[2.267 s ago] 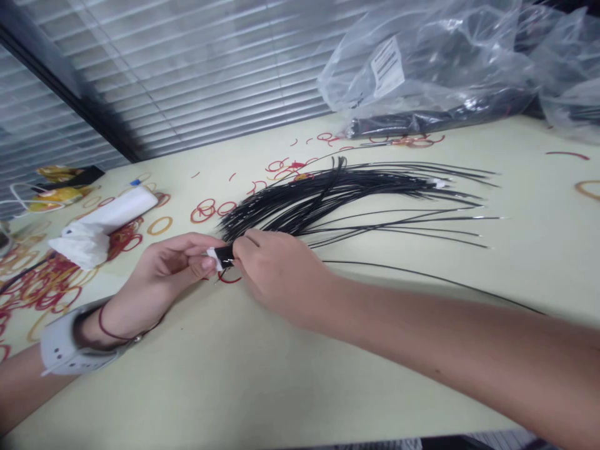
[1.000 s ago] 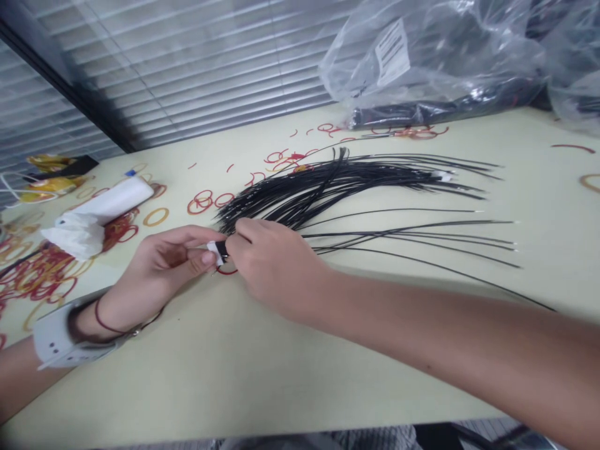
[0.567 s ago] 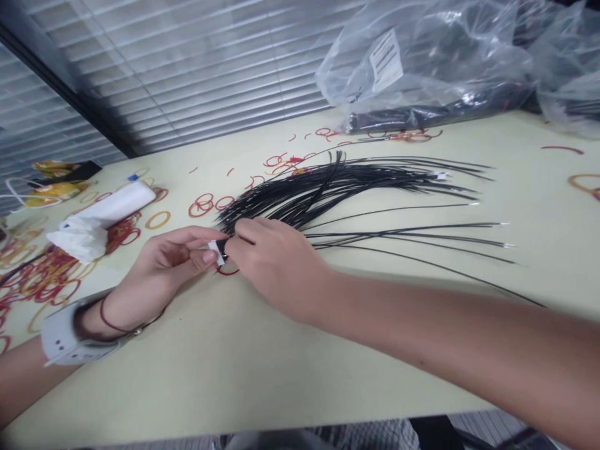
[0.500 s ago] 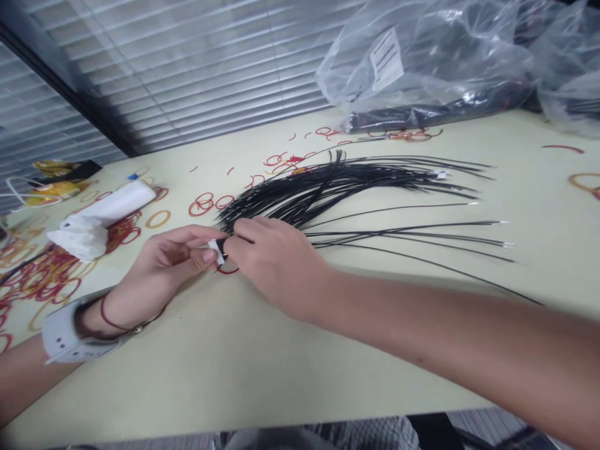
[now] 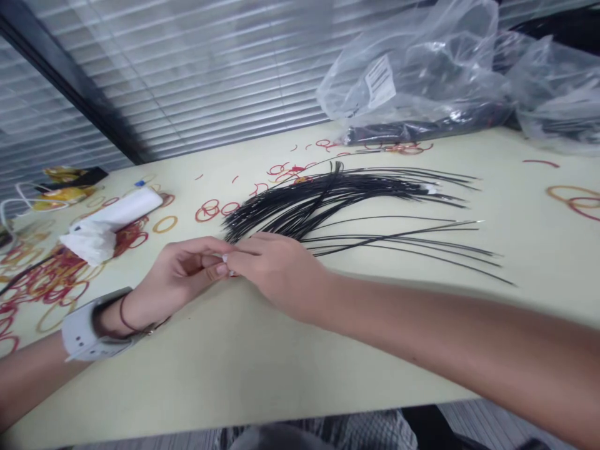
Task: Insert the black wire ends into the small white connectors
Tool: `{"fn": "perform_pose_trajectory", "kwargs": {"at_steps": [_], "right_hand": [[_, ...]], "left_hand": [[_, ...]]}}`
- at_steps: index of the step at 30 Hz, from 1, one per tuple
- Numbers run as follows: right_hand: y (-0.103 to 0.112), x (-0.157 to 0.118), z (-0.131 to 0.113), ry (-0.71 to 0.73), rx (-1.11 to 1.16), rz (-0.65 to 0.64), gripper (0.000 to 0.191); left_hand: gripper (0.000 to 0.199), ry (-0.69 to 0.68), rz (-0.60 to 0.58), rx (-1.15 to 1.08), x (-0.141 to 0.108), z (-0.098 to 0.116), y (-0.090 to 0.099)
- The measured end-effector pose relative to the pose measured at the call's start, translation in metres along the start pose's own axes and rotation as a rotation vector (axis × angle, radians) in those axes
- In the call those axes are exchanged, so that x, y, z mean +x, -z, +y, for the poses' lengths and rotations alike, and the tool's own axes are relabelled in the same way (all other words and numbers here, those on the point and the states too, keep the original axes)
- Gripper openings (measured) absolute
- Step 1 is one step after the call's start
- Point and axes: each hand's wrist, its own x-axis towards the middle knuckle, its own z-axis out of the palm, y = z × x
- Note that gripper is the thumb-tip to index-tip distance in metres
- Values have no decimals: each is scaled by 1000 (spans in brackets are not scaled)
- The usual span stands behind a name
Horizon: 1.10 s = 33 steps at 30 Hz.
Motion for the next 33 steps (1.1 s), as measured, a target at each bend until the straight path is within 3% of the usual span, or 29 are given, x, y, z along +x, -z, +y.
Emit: {"fn": "perform_pose_trajectory", "kwargs": {"at_steps": [7, 9, 12, 15, 20, 27, 33], "right_hand": [[4, 5, -6, -89, -72, 63, 23], [5, 5, -7, -49, -79, 83, 26], [3, 4, -6, 44, -95, -48, 27], [1, 2, -3, 2, -140, -173, 28], [0, 3, 0, -129, -202, -241, 30], [14, 5, 17, 16, -280, -364, 29], [30, 11, 30, 21, -220, -422, 21]], "left_hand": [[19, 10, 100, -84, 3, 1, 1], [21, 31, 149, -131, 5, 0, 5], [22, 66, 185, -208, 8, -2, 11], [23, 75, 185, -268, 8, -4, 16], [24, 98, 173, -316, 8, -8, 21], [23, 129, 173, -295, 7, -8, 23], [20, 173, 131, -222, 8, -6, 25]]}}
